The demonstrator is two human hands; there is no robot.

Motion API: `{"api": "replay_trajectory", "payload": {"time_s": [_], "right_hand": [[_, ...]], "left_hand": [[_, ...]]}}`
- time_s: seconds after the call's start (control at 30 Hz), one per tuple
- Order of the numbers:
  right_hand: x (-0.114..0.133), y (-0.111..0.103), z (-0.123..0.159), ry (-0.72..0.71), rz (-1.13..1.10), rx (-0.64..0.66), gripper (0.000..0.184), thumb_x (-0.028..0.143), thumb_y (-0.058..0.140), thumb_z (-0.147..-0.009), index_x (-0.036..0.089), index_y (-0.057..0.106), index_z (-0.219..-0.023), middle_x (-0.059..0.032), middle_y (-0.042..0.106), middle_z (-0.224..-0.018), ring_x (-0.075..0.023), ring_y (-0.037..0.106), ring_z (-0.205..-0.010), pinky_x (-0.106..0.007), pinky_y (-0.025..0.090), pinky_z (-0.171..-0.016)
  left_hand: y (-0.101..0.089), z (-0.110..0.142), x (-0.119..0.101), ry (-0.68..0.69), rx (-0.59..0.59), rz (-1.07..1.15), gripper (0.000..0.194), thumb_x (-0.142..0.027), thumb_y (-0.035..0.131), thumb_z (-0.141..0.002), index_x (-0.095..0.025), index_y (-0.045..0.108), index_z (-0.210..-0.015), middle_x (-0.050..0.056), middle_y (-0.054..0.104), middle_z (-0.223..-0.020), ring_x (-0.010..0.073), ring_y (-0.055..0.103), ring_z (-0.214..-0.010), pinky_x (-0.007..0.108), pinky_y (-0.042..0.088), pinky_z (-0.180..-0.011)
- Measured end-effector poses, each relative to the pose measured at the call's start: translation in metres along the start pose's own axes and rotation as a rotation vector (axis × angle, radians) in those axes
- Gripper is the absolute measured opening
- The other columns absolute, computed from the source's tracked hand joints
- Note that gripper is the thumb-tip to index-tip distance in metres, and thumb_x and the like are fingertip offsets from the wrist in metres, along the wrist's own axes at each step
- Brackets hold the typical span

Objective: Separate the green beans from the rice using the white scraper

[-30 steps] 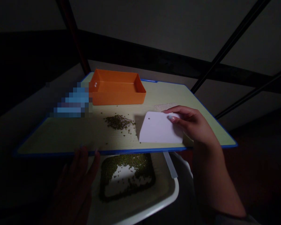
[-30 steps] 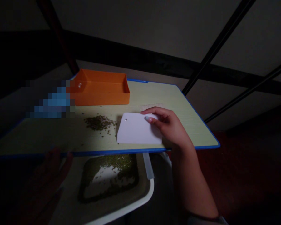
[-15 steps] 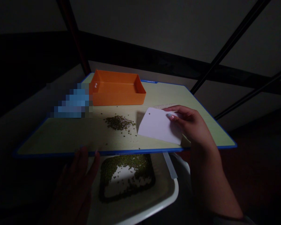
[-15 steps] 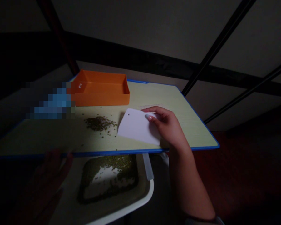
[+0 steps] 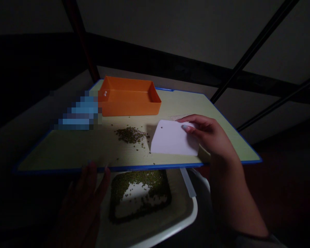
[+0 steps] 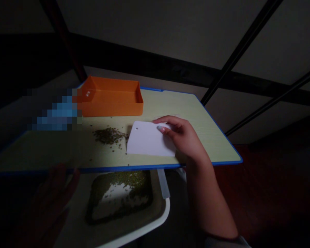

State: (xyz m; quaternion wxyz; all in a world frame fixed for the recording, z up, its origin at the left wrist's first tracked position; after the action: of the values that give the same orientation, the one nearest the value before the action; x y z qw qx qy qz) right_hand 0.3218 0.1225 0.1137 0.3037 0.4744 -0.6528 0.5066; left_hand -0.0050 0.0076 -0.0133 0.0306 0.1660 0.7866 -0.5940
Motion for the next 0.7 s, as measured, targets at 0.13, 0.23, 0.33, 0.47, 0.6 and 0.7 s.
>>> {"api": "replay_trajectory", "payload": {"time_s": [0.13,0.23,0.33,0.47,0.6,0.7], "right_hand": [[0.002,-0.009,0.005,-0.029,0.000,-0.031,0.017,0.020,0.069,-0.080,0.028,0.078,-0.092,-0.0008,0.077,-0.101,-0.0157,0.066,-0.086,-0.030,0.048,-0.073],[0.002,-0.013,0.009,-0.049,-0.006,-0.041,0.017,0.020,0.070,-0.081,0.030,0.078,-0.092,0.0000,0.077,-0.100,-0.0149,0.066,-0.084,-0.029,0.048,-0.072],[0.002,-0.010,0.011,-0.032,0.031,-0.017,0.017,0.021,0.069,-0.081,0.029,0.078,-0.093,-0.0004,0.077,-0.097,-0.0149,0.065,-0.083,-0.030,0.047,-0.072],[0.000,-0.005,0.009,0.012,0.049,-0.031,0.017,0.021,0.069,-0.080,0.028,0.078,-0.093,-0.0013,0.076,-0.099,-0.0151,0.064,-0.081,-0.030,0.046,-0.070],[-0.003,-0.002,0.005,0.019,0.007,-0.058,0.017,0.021,0.069,-0.079,0.028,0.077,-0.093,-0.0023,0.076,-0.104,-0.0169,0.064,-0.085,-0.031,0.046,-0.068],[-0.003,0.002,0.004,0.025,-0.015,-0.038,0.017,0.021,0.068,-0.079,0.028,0.077,-0.093,-0.0022,0.076,-0.105,-0.0169,0.064,-0.086,-0.030,0.046,-0.067]], "left_hand": [[-0.013,0.002,-0.010,0.012,0.044,0.050,0.073,-0.026,0.033,-0.083,-0.043,0.001,-0.147,-0.007,-0.004,-0.167,0.0247,0.003,-0.155,0.059,0.024,-0.123],[-0.019,0.003,-0.019,-0.024,0.029,0.085,0.066,-0.024,0.024,-0.087,-0.040,0.003,-0.148,-0.005,0.000,-0.168,0.0197,0.003,-0.155,0.053,0.015,-0.127],[-0.018,0.001,-0.023,-0.033,-0.018,0.076,0.067,-0.023,0.023,-0.088,-0.044,0.001,-0.147,-0.010,-0.003,-0.167,0.0175,0.001,-0.155,0.052,0.015,-0.127],[-0.014,0.000,-0.019,-0.036,-0.010,0.073,0.069,-0.025,0.027,-0.086,-0.047,0.000,-0.146,-0.014,-0.006,-0.166,0.0211,0.003,-0.155,0.055,0.022,-0.125],[-0.012,0.001,-0.013,-0.042,0.009,0.091,0.074,-0.025,0.033,-0.083,-0.049,0.000,-0.145,-0.013,-0.004,-0.166,0.0241,0.005,-0.155,0.057,0.022,-0.124],[-0.013,0.001,-0.012,-0.037,0.017,0.109,0.082,-0.024,0.041,-0.078,-0.049,0.000,-0.145,-0.011,-0.005,-0.166,0.0265,0.005,-0.154,0.059,0.021,-0.124]]}}
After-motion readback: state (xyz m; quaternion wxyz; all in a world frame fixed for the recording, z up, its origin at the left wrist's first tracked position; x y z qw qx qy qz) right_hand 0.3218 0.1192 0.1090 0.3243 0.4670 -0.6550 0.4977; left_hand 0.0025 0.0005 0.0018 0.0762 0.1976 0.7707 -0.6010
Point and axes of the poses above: each hand's wrist, its own z-axis away from the middle knuckle, its own y-axis out of the palm, x = y × z, the point moved 2 cm from there along -z, towards the middle knuckle
